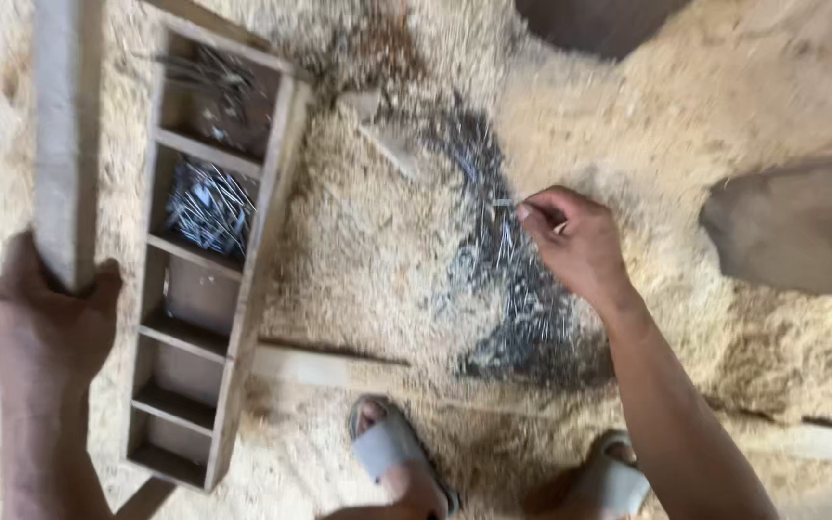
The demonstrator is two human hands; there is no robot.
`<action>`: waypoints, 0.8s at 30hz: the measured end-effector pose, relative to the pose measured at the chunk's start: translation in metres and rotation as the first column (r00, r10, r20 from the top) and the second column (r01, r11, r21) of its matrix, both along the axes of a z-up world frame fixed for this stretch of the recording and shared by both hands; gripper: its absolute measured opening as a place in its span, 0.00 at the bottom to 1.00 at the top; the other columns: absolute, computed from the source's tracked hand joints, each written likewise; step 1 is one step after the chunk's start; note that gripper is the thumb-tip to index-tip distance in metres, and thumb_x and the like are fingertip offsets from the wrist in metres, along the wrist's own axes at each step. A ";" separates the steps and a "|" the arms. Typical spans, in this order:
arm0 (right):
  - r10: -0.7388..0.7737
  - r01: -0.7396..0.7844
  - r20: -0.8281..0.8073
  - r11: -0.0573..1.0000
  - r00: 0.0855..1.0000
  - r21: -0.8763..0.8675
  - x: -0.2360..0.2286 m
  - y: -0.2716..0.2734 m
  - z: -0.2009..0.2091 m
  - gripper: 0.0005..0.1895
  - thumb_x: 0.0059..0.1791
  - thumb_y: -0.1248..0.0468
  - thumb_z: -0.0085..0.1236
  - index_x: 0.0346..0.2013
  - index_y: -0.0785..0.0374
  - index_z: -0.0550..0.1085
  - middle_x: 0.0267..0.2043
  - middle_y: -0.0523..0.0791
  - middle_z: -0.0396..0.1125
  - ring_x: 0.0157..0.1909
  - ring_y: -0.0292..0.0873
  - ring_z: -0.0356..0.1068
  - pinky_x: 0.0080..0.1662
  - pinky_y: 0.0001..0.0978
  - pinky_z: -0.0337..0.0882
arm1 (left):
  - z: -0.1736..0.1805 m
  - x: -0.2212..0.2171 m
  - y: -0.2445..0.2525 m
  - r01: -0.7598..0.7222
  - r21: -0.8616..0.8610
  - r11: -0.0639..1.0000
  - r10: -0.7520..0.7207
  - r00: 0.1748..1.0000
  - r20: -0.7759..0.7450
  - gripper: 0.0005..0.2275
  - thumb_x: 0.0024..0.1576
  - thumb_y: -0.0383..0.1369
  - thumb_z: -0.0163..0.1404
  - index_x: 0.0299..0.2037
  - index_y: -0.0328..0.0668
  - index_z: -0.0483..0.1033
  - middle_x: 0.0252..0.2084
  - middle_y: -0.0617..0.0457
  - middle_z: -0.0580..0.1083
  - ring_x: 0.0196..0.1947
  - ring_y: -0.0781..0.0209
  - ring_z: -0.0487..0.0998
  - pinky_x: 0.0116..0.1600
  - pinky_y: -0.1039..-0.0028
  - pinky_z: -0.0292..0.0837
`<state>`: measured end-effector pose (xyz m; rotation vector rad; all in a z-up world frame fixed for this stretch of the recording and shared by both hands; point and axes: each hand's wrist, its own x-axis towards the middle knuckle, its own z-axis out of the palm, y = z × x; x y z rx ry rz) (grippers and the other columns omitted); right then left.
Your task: The person picks up nails from a pile of sawdust on the floor and places them into a wooden compartmentalized box. The person repeatedly gathers nails by hand and transfers them into the box compartments.
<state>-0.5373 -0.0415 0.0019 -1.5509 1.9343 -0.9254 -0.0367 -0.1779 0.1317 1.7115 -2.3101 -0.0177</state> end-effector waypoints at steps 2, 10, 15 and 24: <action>0.050 -0.054 -0.071 0.998 0.996 -0.043 -0.003 -0.016 0.005 0.07 0.53 0.62 0.61 0.40 0.63 0.79 0.38 0.47 0.76 0.35 0.36 0.76 0.35 0.25 0.75 | -0.015 -0.006 -0.015 -0.001 0.021 1.000 0.002 1.000 -0.025 0.16 0.58 0.30 0.65 0.49 0.28 0.75 0.33 0.35 0.78 0.28 0.47 0.81 0.34 0.63 0.78; 0.127 -0.123 -0.281 0.992 0.951 0.033 0.001 -0.069 -0.005 0.04 0.52 0.64 0.59 0.41 0.58 0.79 0.39 0.46 0.77 0.24 0.35 0.71 0.28 0.22 0.75 | -0.064 -0.005 -0.029 -0.150 0.158 0.976 0.155 0.988 -0.018 0.18 0.62 0.39 0.65 0.47 0.30 0.75 0.28 0.40 0.77 0.23 0.52 0.80 0.29 0.66 0.77; 0.133 -0.062 -0.301 0.970 0.944 0.235 0.027 -0.084 -0.015 0.05 0.52 0.63 0.59 0.41 0.60 0.79 0.37 0.48 0.75 0.19 0.34 0.68 0.16 0.25 0.67 | -0.052 -0.021 -0.017 -0.206 0.236 0.950 0.212 0.977 0.001 0.18 0.61 0.38 0.63 0.48 0.28 0.75 0.26 0.42 0.77 0.19 0.53 0.78 0.26 0.66 0.76; 0.171 -0.131 -0.395 0.983 0.903 0.127 0.039 -0.109 -0.045 0.03 0.50 0.71 0.57 0.34 0.61 0.77 0.34 0.48 0.74 0.28 0.36 0.72 0.28 0.28 0.75 | -0.055 -0.085 -0.008 0.032 -0.514 0.857 -0.110 0.987 -0.121 0.21 0.63 0.37 0.65 0.56 0.25 0.73 0.45 0.41 0.75 0.41 0.52 0.75 0.42 0.68 0.71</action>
